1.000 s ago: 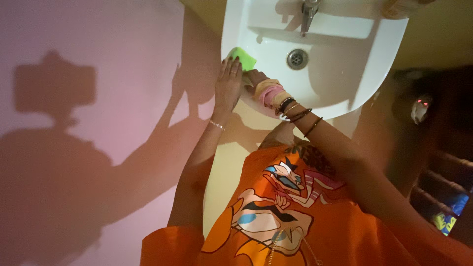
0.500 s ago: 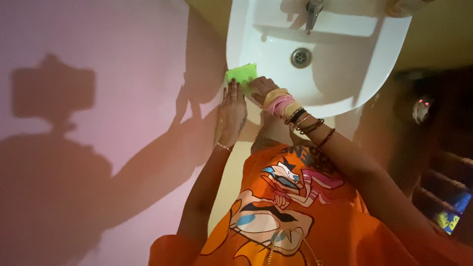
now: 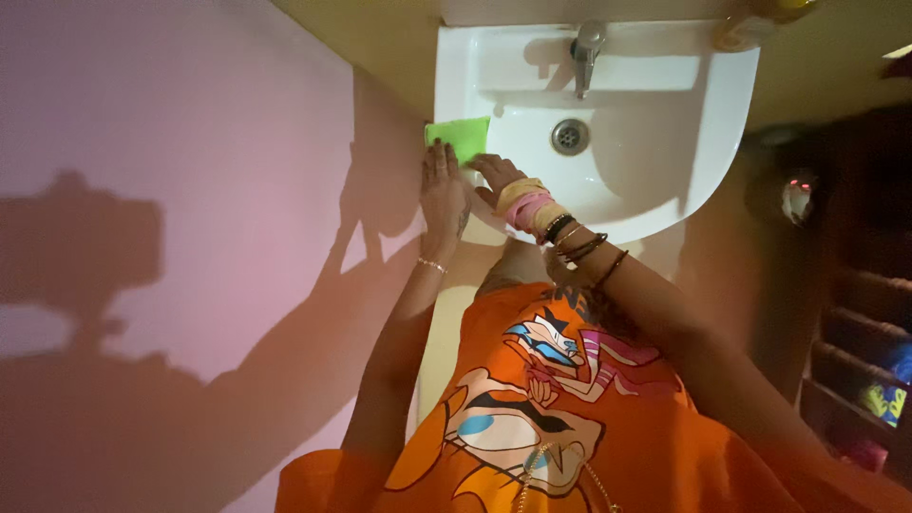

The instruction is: The person scrubs a white bathroom sink using a green sponge. They wipe the basin, faucet, and surrounding surfaces repeatedly with both hands.

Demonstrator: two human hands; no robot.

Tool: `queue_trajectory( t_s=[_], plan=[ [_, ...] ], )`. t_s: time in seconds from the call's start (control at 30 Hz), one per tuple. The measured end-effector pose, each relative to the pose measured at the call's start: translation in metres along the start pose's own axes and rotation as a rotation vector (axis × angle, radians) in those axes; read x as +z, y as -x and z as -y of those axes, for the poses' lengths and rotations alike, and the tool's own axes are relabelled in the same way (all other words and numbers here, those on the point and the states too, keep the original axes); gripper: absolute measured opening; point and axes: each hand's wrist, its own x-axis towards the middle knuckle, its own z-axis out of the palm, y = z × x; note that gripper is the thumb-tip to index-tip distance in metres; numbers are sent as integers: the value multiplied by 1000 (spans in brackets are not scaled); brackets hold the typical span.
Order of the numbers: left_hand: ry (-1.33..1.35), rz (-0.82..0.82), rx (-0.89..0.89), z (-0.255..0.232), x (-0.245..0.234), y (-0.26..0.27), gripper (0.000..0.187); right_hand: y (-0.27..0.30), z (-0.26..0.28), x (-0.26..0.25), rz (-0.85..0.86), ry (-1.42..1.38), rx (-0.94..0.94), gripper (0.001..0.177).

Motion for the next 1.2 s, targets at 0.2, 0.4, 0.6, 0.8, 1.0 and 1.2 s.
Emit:
queue_trajectory(
  t_s=[0.2, 0.4, 0.6, 0.8, 1.0, 1.2],
  plan=[
    [65, -29, 100, 7, 24, -54, 45, -33, 11, -17, -62, 185, 55, 60],
    [86, -17, 74, 6, 31, -98, 47, -69, -3, -25, -82, 276, 161, 64],
    [5, -36, 154, 17, 28, -117, 46, -92, -19, -11, -151, 359, 188, 66],
    [152, -5, 124, 28, 28, -143, 49, -114, -20, -21, -141, 546, 216, 64],
    [163, 38, 122, 10, 20, -143, 56, -102, -24, -40, -2, 603, 281, 62],
    [245, 113, 186, -29, 19, -154, 60, -88, -46, -53, -71, 711, 337, 69]
  ],
)
